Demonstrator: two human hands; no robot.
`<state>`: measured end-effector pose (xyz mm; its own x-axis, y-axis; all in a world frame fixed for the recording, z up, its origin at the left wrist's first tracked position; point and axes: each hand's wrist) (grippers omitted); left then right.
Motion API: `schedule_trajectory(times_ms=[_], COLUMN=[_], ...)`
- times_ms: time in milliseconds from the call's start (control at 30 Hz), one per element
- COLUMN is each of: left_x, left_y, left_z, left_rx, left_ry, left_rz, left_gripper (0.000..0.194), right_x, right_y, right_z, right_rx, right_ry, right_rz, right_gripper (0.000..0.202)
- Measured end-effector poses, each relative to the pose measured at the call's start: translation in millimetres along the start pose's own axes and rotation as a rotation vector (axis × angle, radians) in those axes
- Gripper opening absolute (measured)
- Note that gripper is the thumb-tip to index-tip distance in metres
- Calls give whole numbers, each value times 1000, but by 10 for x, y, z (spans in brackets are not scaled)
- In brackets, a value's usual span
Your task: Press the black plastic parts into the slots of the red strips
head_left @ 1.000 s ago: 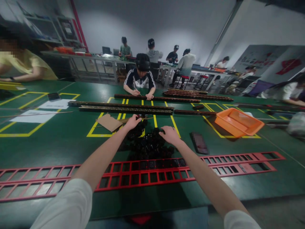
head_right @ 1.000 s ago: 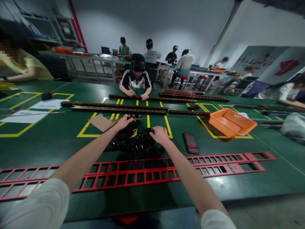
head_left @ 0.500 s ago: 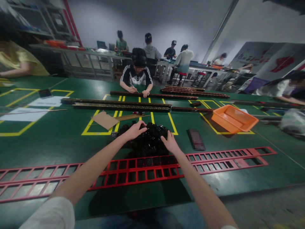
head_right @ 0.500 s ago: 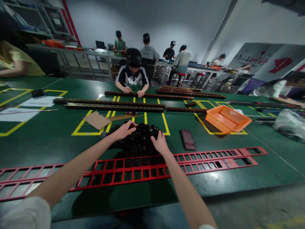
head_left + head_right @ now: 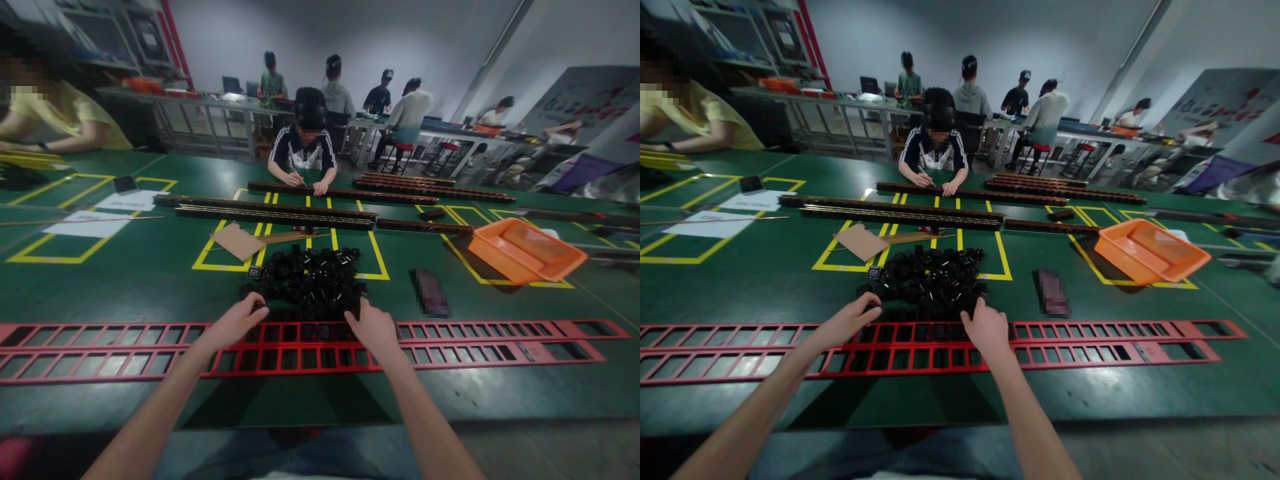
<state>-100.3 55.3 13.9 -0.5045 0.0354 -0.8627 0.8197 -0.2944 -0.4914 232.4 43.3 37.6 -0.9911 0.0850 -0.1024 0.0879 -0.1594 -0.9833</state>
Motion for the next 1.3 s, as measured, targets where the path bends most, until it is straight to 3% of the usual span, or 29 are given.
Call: schedule_trajectory(times_ms=[67, 167, 300, 400, 533, 700, 900, 1033, 1167, 1300], left_x=[-178, -315, -281, -233, -233, -207, -286, -373, -356, -269], left_y=[131, 244, 300, 357, 470, 580, 621, 693, 765, 768], left_z=[-29, -124, -161, -56, 72, 58, 124, 198, 271, 326], left_rx=[67, 9, -64, -102, -99, -220, -237, -227, -273, -271], left_ry=[29, 100, 179, 148, 114, 240, 315, 367, 342, 306], left_rz=[6, 19, 64, 39, 20, 40, 64, 78, 98, 94], left_gripper=[32, 29, 22, 23, 24, 24, 32, 43, 40, 36], right_x=[148, 293, 357, 424, 629, 819, 814, 824, 804, 660], right_y=[14, 24, 29, 37, 61, 87, 86, 97, 165, 277], right_z=[-9, -14, 99, 233, 325, 305, 404, 531, 591, 541], right_rx=[-4, -29, -138, -247, -217, -223, -245, -211, -238, -361], right_ry=[-35, -108, -109, -86, -290, -394, -438, -456, -424, -379], right_rz=[-47, -137, -198, -151, -195, -353, -705, -927, -940, -977], right_gripper=[46, 49, 49, 29, 22, 33, 27, 35, 31, 22])
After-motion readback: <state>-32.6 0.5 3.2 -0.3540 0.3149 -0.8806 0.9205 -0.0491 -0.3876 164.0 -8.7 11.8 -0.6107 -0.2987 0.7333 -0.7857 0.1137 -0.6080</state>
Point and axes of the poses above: each hand's wrist, its own z-axis away from the middle knuckle, its own y-axis out of the palm, x = y × z, and after that the axes turned 10 degrees about z, right-handed
